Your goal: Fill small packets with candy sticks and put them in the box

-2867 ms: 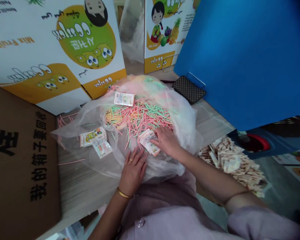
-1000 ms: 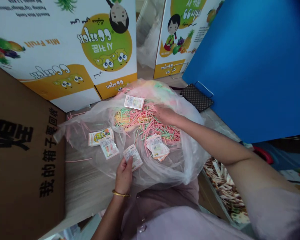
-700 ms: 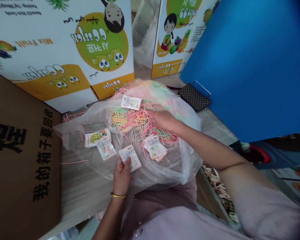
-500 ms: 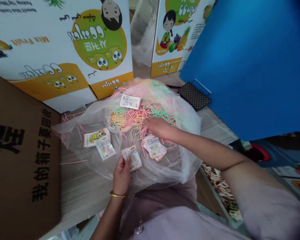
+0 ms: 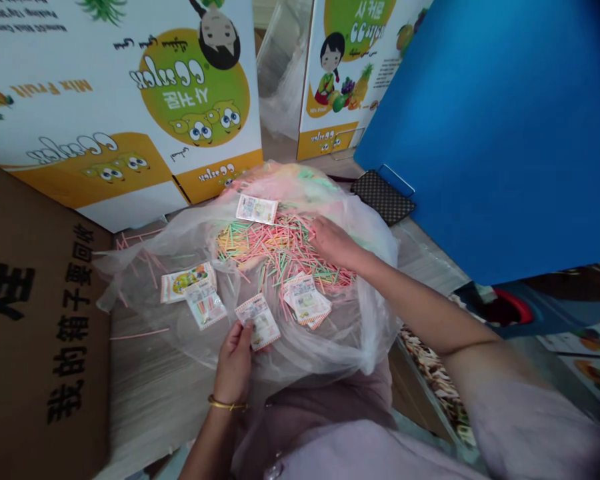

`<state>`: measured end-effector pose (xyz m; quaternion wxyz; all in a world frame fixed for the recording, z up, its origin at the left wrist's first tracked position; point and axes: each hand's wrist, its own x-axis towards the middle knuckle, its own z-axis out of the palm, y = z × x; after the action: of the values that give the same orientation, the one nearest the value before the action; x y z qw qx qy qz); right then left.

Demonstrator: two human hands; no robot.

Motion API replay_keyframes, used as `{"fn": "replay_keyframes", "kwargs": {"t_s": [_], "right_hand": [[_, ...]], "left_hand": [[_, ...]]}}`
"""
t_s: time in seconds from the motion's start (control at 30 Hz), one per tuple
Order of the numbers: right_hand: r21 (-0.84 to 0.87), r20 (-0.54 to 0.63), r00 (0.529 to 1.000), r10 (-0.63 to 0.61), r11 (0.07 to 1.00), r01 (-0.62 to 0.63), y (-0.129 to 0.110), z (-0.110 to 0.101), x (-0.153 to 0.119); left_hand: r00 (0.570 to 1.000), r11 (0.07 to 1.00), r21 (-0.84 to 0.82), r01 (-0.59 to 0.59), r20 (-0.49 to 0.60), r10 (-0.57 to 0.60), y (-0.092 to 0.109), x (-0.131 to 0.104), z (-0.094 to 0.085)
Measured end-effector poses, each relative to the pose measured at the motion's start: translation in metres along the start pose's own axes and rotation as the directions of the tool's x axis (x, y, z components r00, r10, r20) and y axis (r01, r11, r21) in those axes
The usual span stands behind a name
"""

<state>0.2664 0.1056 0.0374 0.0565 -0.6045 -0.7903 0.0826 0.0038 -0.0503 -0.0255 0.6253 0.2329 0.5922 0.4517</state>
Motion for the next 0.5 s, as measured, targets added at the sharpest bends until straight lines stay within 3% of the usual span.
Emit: {"fn": "replay_keyframes", "kwargs": {"t_s": [0.1, 0.27, 0.33, 0.5], "right_hand": [[0.052, -0.018, 0.998, 0.067, 0.996, -0.066, 0.008, -0.010, -0.002], [0.084, 0.119, 0.947, 0.300, 0.947, -0.310, 0.001, -0.016, -0.007], [0.052, 0.152, 0.948, 0.279, 0.956, -0.290, -0.010, -0.008, -0.010], [-0.018, 0.165, 0.983, 0.086, 0.996, -0.084, -0.035, 0.019, -0.011]], "left_hand": [[0.998, 0.997, -0.075, 0.032, -0.053, -0.036, 0.013, -0.001, 0.000], [0.996, 0.979, -0.203, 0.026, -0.073, -0.041, 0.022, 0.004, 0.007], [0.997, 0.976, -0.218, 0.017, -0.070, -0.034, 0.022, 0.007, 0.013], [1.000, 0.987, -0.163, 0.016, -0.003, -0.016, 0.023, 0.011, 0.023]]}}
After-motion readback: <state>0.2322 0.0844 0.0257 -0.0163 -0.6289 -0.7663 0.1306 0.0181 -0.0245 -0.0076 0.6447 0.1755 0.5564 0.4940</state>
